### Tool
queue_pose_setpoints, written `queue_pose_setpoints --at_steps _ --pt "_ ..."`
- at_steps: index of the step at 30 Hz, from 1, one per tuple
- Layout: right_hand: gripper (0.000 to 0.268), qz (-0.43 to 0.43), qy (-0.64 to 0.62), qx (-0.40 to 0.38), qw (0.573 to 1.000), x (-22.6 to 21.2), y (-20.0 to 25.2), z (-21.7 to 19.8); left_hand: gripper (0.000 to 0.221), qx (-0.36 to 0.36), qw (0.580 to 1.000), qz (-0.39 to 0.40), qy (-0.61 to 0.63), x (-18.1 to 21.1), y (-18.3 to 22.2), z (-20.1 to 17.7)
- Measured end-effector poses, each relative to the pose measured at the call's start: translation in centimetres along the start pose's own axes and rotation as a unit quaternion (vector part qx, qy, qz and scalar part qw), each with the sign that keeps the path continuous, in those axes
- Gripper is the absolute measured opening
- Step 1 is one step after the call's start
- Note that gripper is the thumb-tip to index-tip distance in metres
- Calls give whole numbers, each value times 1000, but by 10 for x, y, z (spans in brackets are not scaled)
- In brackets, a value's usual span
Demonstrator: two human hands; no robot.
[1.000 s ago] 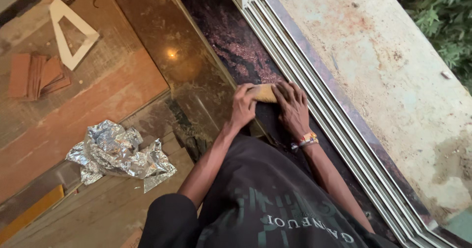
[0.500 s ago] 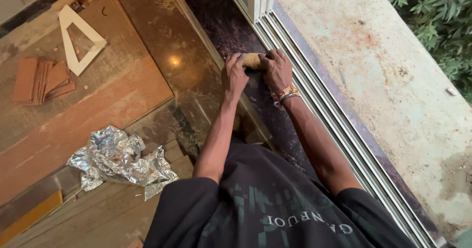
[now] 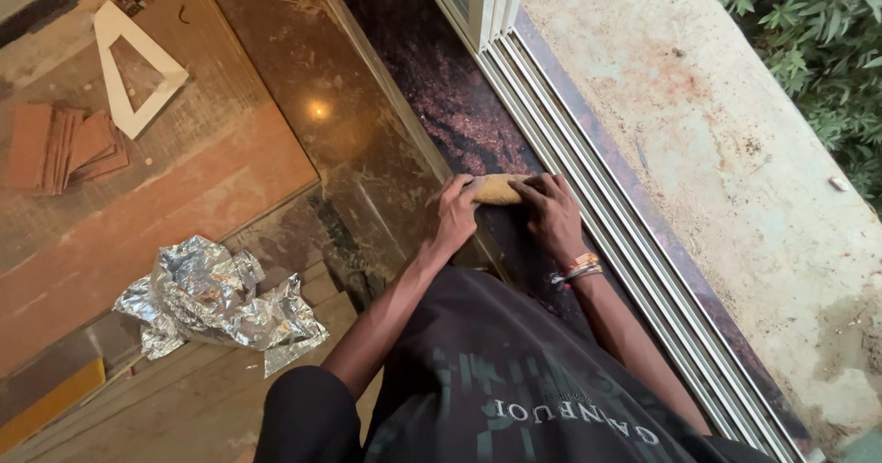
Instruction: The person sands the marble window sill using a small piece of sandpaper, moving it back and forth across the granite surface and along the metal tracks.
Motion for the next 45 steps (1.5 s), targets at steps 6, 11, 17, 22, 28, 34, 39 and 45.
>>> queue_pose_setpoints --at_steps 6,11,17,22,28,34,39,45 --pt "66 21 -14 7 1000 -5 -64 10 39 67 998 9 -5 -47 -25 -9" --pt "59 -8 5 63 998 2 -141 31 48 208 974 23 -89 -89 -72 -26" --pt "47 -15 7 103 995 -9 -189 29 47 84 971 -200 -98 -120 -150 -58" --pt "52 -7 -10 102 995 -2 -170 29 53 65 978 -134 -149 -124 -144 -48" --pt "65 21 -28 59 998 -7 -88 33 55 -39 981 -180 -59 -120 -66 -8" --pt "67 8 -30 37 999 -27 -57 13 48 54 997 -57 13 -71 -34 -23" --pt "61 2 -39 66 997 -24 -96 17 40 44 995 -82 -44 -81 -64 -32" --pt "47 -9 12 115 993 -18 -169 19 50 42 979 -158 -121 -102 -129 -52"
Point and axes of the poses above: each hand's wrist, its own y-axis away from the middle knuckle, its own z-axis out of the palm, x = y × z, the point moved 9 cm from there along -y, towards the middle knuckle, and after that the axes turned 4 degrees about -x, right-handed, at the moved point
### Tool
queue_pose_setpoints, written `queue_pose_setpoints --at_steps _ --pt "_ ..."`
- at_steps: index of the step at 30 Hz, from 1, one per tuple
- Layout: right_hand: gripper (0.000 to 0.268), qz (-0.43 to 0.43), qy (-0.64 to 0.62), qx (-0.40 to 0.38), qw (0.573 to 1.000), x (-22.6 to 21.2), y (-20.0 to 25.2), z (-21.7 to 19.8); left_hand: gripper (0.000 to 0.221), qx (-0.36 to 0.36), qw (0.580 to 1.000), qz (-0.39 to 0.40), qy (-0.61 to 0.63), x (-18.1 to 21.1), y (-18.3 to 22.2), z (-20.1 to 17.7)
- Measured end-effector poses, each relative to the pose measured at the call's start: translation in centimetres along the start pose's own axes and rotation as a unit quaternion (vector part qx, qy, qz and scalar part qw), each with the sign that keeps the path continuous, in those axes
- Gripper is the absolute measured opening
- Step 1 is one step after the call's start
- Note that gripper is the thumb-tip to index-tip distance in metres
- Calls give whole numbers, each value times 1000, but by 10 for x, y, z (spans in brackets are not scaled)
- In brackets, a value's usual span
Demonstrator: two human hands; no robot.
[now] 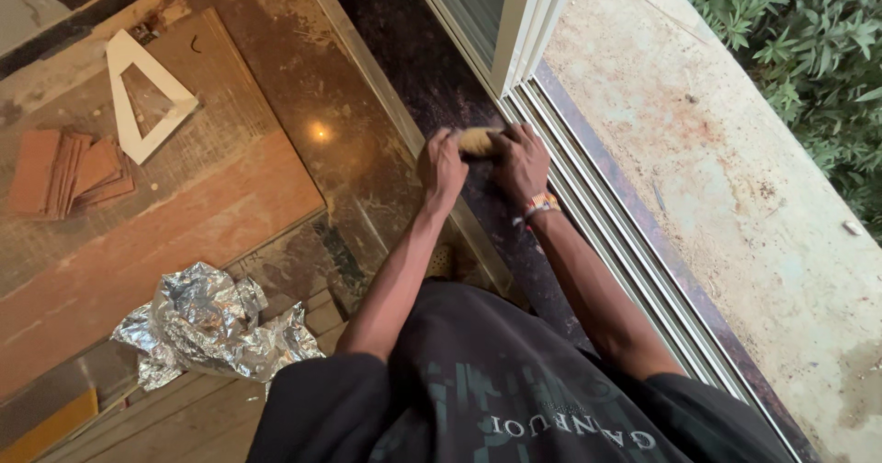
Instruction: The person sands the marble window sill using a small piece of sandpaper, moving it back and forth across the granite surface and along the metal tracks.
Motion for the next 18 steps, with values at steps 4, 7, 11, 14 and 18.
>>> queue_pose_setpoints --at_steps 4,7,11,14,18 --pt "38 -31 11 42 999 -3 -24 3 40 45 998 18 -43 -15 -48 19" --pt "34 -16 -21 28 999 5 -19 9 31 39 996 23 -70 -18 -46 23" --pt "46 17 -36 -18 999 14 -7 14 46 -3 999 3 -38 -1 -24 -4" --pt "49 36 -23 -46 998 13 17 13 55 -26 999 30 10 10 0 -12" --pt "50 35 -16 -63 997 9 45 5 59 -21 998 57 11 18 24 -2"
Point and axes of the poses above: each hand's wrist, its own y-axis away from the middle knuckle, its own z-axis out of the palm, x = y × z, the point moved 9 cm from there along -y, towards the middle knuckle, and after that the axes turned 4 degrees about -x, right-handed, at the moved point
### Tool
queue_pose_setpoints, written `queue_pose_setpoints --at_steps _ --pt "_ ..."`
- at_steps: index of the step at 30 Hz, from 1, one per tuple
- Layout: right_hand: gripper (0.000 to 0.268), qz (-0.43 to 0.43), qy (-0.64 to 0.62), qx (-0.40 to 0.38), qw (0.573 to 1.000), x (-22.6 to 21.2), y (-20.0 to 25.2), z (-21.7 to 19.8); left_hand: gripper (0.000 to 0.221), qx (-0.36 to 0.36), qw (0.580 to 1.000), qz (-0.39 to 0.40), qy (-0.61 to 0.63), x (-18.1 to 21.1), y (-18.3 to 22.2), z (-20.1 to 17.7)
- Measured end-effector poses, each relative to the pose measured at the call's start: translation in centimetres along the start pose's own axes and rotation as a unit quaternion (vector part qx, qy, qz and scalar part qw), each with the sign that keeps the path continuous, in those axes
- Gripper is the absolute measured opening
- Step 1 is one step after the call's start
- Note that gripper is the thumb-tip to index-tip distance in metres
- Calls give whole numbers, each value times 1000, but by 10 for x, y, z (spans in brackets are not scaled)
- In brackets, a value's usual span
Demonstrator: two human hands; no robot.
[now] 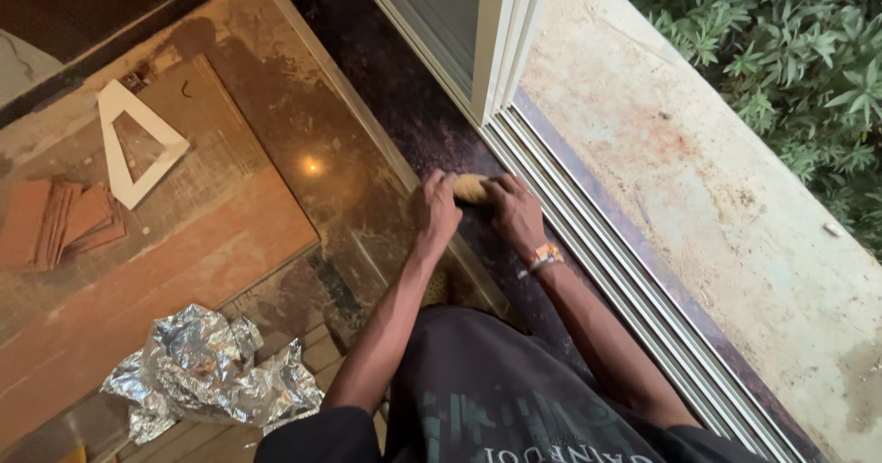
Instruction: The person sands the marble window sill using a small piece of sandpaper, moving it back and forth across the granite surface and along the metal tracks.
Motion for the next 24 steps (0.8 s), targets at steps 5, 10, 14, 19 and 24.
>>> queue_pose_setpoints --at_steps 5,10,14,19,24 --pt "55 -18 -7 3 1000 3 -6 -2 53 4 1000 4 -28 15 -4 2" --pt "42 -16 13 36 999 15 -46 13 35 -9 999 -14 -38 0 -47 9" --pt "37 22 56 -5 998 18 -79 29 43 100 992 72 -24 -4 -82 5" --pt "40 15 35 17 999 12 -74 23 18 83 995 39 -26 -19 -95 19" --pt "55 -54 -15 54 997 -2 -55 -1 21 40 998 30 -23 -7 -72 4"
Point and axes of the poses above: each hand's wrist, its own y-axis away from the middle knuckle, its own z-axis out of the palm, x = y × z, the point moved 9 cm from there along -y, towards the middle knuckle, and after that the axes turned 4 degrees about -x, right-handed, at the moved point
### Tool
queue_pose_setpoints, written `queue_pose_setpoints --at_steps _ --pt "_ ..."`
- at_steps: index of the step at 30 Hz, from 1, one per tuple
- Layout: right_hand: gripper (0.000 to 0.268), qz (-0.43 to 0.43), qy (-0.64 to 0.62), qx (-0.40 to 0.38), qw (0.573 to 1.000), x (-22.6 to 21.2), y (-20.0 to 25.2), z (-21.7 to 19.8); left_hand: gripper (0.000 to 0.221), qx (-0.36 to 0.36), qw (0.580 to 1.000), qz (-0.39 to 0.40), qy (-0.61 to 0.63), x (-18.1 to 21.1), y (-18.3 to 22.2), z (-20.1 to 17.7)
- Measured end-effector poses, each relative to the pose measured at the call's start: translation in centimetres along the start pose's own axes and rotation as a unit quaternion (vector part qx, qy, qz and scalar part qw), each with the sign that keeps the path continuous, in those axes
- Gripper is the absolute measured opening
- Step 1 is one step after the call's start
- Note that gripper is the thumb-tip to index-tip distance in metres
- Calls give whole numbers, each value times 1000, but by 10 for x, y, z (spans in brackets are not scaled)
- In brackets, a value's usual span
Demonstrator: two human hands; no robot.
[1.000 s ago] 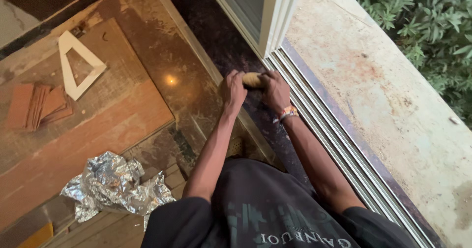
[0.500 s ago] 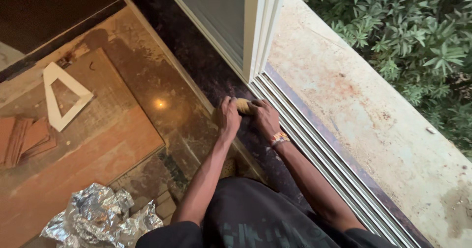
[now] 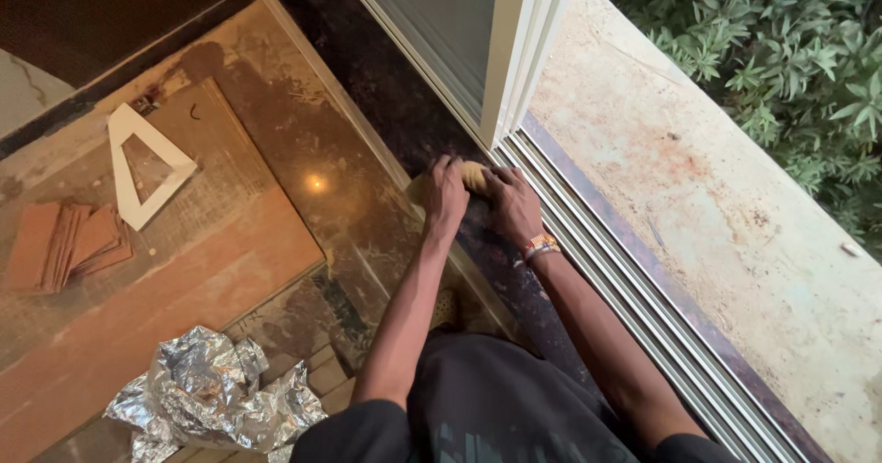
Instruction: The person sands the marble window sill using a small piece of sandpaper, moving it back and forth across the granite surface and along the metal tracks.
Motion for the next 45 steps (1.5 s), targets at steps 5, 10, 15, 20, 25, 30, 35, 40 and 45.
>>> queue_pose_setpoints --at_steps 5,10,15,20,25,30,35,40,45 --pt "68 59 -4 -55 997 -2 38 -4 52 -44 998 -12 49 25 35 -17" --pt "67 82 -14 -72 994 -9 83 -20 44 -54 997 18 60 37 79 -16" --pt "61 98 -9 -65 993 -6 69 -13 43 -40 994 28 98 32 73 -11" --pt "48 75 25 3 997 0 26 -6 48 34 997 39 63 32 37 -21" --pt "44 84 54 24 995 0 -6 5 40 33 998 29 51 25 -11 -9" --pt "41 100 78 17 992 1 -8 14 44 24 996 63 56 9 -31 14" --pt "54 76 48 40 995 -4 7 -1 46 59 977 175 106 -4 -23 18" --pt "52 91 24 9 995 -7 44 -11 44 -29 971 175 162 -3 0 26" --pt "54 88 22 12 996 -26 99 -21 44 -89 950 212 213 25 36 19"
Point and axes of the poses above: each hand's wrist, its own y-axis away from the middle knuckle, its own z-axis out of the palm, x = y × z, the point moved 9 cm from there along -y, towards the middle knuckle, and after that the axes turned 4 degrees about -x, right-handed, at the moved point
